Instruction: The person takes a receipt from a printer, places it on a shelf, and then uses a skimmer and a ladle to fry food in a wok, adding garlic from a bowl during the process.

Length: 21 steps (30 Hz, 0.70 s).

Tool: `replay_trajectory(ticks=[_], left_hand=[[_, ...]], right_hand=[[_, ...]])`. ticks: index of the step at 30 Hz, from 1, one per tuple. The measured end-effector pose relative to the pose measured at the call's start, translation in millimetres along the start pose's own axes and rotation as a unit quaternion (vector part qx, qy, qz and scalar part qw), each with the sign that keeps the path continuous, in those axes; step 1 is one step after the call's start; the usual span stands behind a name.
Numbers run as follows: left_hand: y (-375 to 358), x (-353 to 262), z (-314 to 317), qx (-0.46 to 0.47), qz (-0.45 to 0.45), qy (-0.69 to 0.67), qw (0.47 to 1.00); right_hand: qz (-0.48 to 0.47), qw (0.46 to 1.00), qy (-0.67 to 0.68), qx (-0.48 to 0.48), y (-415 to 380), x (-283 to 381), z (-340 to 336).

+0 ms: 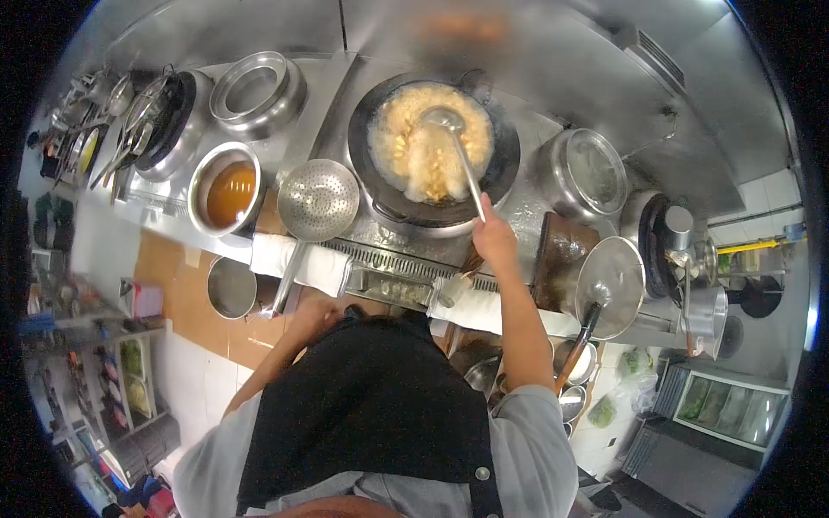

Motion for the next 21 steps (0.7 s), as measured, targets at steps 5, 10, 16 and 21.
replay_trajectory(ticks=[5, 10, 16, 21], left_hand=[[-120, 127, 49, 0.089, -0.309, 0.028, 0.947], [-250, 277, 118, 0.131, -0.380, -0.085, 0.912], [-269, 329, 98, 0.085, -0.447, -0.128, 0.881], [-203, 337, 82, -0.031, -0.593, -0.277, 0.755]], right_hand=[[0.163, 0.943, 0.291, -0.009, -28, -24, 29], [0.274, 0.765, 0.580, 0.062, -95, 50, 54], [0.385, 0.415, 0.797, 0.209, -129, 121, 34], [0.337, 0.482, 0.775, 0.231, -128, 123, 11]])
Point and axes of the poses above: each hand's wrist, its own y-axis towards the middle knuckle, its own z-axis out of the palm, x = y × z, the point moved 5 cm from there along y, towards the middle knuckle, and after that the axes turned 14 degrees about -x, right-handed, at the moved point
